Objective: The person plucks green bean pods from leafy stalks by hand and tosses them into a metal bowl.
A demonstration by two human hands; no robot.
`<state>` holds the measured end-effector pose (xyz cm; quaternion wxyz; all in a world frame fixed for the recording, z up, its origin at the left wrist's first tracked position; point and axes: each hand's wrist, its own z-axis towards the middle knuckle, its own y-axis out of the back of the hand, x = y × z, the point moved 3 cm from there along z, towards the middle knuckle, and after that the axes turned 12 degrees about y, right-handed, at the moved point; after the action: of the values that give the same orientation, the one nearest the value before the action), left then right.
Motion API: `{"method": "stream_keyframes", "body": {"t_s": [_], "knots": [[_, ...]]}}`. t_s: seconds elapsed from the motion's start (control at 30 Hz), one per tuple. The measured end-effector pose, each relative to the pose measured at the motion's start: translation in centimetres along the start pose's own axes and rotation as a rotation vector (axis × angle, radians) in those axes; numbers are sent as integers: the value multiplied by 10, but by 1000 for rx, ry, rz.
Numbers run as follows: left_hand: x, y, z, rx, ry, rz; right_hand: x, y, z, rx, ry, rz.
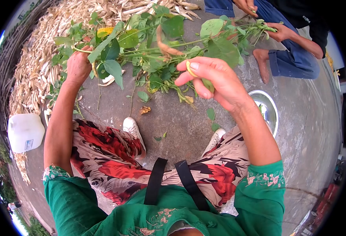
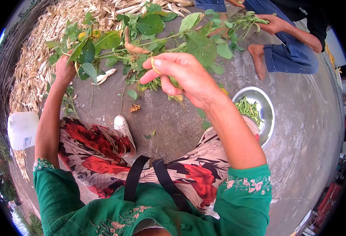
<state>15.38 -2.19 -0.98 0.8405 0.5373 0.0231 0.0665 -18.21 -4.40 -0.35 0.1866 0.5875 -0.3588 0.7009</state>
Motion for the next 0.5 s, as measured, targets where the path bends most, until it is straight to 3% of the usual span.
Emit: {"method": "stream_keyframes", "body": {"t_s": [0.3, 0.4, 0.47, 0.5], "knots": [[1, 0, 2, 75, -6, -28, -2, -1, -3, 30, -14, -30], [10, -5, -2, 16, -32, -64, 0, -6, -4, 80, 43, -54], [5, -4, -1, -213, -160, -130, 2, -9, -5, 92, 40, -71], [2, -1, 0, -28, -82, -103, 2, -10, -6, 110, 29, -79]]}}
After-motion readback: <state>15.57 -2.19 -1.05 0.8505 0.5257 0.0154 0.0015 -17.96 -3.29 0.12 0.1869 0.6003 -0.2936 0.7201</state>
